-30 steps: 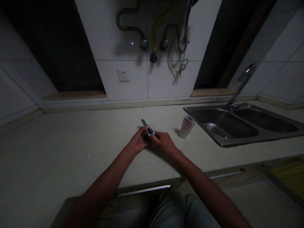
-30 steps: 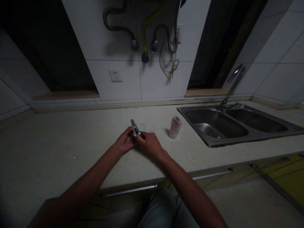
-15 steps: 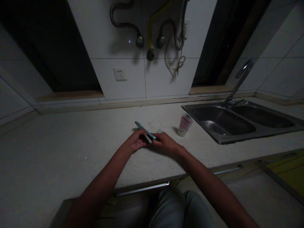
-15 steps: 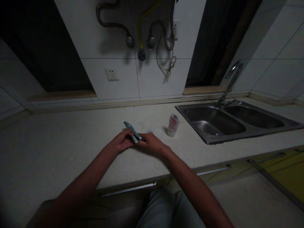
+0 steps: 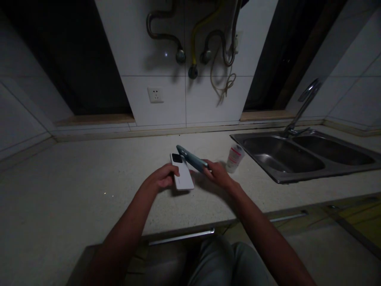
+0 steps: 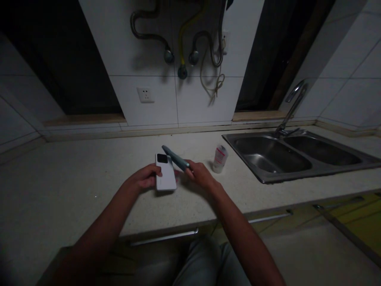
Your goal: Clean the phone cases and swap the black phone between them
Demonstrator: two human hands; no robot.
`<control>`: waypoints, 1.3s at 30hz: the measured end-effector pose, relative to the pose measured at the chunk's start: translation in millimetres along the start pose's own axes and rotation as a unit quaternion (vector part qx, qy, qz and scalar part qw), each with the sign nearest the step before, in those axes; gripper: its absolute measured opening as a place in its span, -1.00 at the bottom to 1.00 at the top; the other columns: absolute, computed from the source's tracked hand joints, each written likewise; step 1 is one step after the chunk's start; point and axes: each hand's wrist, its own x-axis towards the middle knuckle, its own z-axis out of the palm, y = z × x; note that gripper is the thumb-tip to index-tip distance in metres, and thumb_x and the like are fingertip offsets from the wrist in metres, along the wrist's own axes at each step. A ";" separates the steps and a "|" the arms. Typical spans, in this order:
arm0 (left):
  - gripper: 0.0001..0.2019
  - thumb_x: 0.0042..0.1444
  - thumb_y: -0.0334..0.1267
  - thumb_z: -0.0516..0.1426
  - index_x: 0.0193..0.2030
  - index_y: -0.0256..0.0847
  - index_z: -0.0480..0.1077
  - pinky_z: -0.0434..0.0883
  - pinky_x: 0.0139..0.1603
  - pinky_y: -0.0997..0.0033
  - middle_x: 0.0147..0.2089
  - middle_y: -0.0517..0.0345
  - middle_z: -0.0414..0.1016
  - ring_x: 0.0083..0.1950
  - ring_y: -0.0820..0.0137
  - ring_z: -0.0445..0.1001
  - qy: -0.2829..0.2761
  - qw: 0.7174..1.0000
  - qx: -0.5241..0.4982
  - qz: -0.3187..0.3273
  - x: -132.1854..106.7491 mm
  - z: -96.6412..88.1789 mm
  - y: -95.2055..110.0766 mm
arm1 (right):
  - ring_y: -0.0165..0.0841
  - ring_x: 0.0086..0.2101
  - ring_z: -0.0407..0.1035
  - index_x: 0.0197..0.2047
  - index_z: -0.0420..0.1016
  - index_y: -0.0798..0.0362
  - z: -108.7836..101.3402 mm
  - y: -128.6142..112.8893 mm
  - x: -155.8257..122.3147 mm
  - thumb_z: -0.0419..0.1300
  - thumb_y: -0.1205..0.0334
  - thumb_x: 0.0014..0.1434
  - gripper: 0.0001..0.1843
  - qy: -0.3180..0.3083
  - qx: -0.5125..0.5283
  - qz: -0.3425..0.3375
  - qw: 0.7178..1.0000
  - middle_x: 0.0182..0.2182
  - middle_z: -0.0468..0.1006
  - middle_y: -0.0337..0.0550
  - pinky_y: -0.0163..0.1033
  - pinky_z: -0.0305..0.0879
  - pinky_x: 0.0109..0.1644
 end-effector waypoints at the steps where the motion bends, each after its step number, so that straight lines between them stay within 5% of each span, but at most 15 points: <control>1: -0.48 -0.36 -0.51 0.13 -0.12 -0.24 0.39 0.47 -0.06 -0.16 -0.27 -0.12 0.58 -0.15 -0.02 0.59 -0.005 1.000 0.000 0.009 -2.0 -1.3 2.2 | -0.29 -0.38 0.43 -0.01 0.51 0.10 -1.6 3.9 1.3 0.03 0.20 0.22 -0.65 0.047 0.029 0.025 0.998 -0.37 0.59 -0.10 -0.26 0.28 -0.25; 4: -0.59 -0.23 -0.27 0.18 -0.13 -0.23 0.38 0.49 -0.18 -0.08 -0.32 -0.10 0.54 -0.26 0.01 0.58 0.031 0.999 -0.004 0.035 -1.5 -4.9 8.7 | -0.30 -0.37 0.37 -0.14 0.45 0.08 0.1 12.3 7.2 -0.02 0.06 0.24 -0.66 0.179 0.158 0.105 0.965 -0.40 0.49 -0.16 -0.25 0.33 -0.33; 7: -0.57 -0.05 0.04 0.15 -0.10 -0.19 0.36 0.49 -0.22 0.04 -0.34 -0.05 0.49 -0.29 0.08 0.56 0.163 0.979 0.075 0.093 5.6 -8.9 11.1 | -0.30 -0.36 0.36 -0.16 0.36 0.04 7.6 14.3 13.3 0.00 -0.05 0.19 -0.65 0.210 0.325 0.182 0.904 -0.34 0.44 -0.18 -0.24 0.41 -0.41; 10: -0.35 -0.07 0.08 0.23 0.14 -0.16 0.29 0.43 -0.03 0.04 -0.08 -0.19 0.52 -0.01 -0.04 0.53 0.349 0.874 0.295 0.167 11.9 -14.0 7.1 | -0.30 -0.34 0.41 -0.03 0.29 0.02 15.6 13.6 16.2 0.09 -0.02 0.10 -0.58 0.186 0.420 0.240 0.855 -0.25 0.44 -0.15 -0.20 0.48 -0.40; 12: -0.20 -0.09 0.06 0.26 0.28 -0.20 0.19 0.34 0.09 -0.04 0.12 -0.36 0.43 0.15 -0.18 0.44 0.408 0.791 0.427 0.160 13.3 -16.9 2.0 | -0.29 -0.33 0.43 0.12 0.21 -0.01 21.2 14.1 16.1 0.15 0.03 0.05 -0.43 0.187 0.425 0.265 0.845 -0.20 0.44 -0.13 -0.17 0.50 -0.37; 16: -0.19 -0.05 0.15 0.21 0.27 -0.28 0.21 0.30 0.09 -0.14 0.16 -0.53 0.35 0.15 -0.30 0.42 0.413 0.719 0.549 0.103 12.9 -20.8 -7.2 | -0.29 -0.29 0.46 0.19 0.22 -0.01 32.5 16.9 12.9 0.21 0.02 0.02 -0.33 0.169 0.333 0.242 0.896 -0.10 0.45 -0.07 -0.18 0.50 -0.34; 24: -0.26 -0.03 0.26 0.15 0.14 -0.28 0.31 0.32 0.07 -0.12 0.13 -0.54 0.35 0.14 -0.28 0.42 0.411 0.688 0.594 0.066 15.7 -29.1 -9.7 | -0.33 -0.39 0.44 -0.08 0.55 0.12 29.3 0.8 4.1 0.15 0.09 0.20 -0.66 0.069 0.060 0.150 0.984 -0.41 0.59 -0.12 -0.25 0.32 -0.26; 33: -0.27 0.05 0.16 0.12 0.20 -0.39 0.27 0.36 0.06 0.00 0.16 -0.56 0.32 0.14 -0.19 0.43 0.396 0.645 0.653 0.032 18.2 -32.6 -10.5 | -0.17 -0.19 0.50 0.01 0.58 0.11 13.9 -1.7 3.1 0.08 0.13 0.30 -0.63 0.058 -0.126 0.178 0.974 -0.16 0.64 0.09 -0.19 0.28 -0.18; 36: -0.24 0.08 0.16 0.12 0.21 -0.49 0.27 0.33 0.11 0.04 0.17 -0.62 0.31 0.17 -0.18 0.40 0.393 0.633 0.666 0.034 18.1 -32.2 -11.3 | -0.09 -0.14 0.48 0.08 0.54 0.18 12.5 3.6 1.4 0.20 0.06 0.23 -0.55 0.008 -0.163 0.192 0.968 -0.09 0.59 0.20 -0.16 0.28 -0.17; 39: -0.28 0.09 0.17 0.11 0.14 -0.51 0.33 0.31 0.14 0.04 0.13 -0.60 0.34 0.18 -0.18 0.36 0.394 0.610 0.685 0.055 18.7 -31.5 -13.8 | -0.11 -0.18 0.48 -0.08 0.62 0.14 11.8 6.6 0.5 0.21 0.07 0.23 -0.65 -0.048 -0.182 0.180 0.965 -0.12 0.59 0.19 -0.19 0.24 -0.22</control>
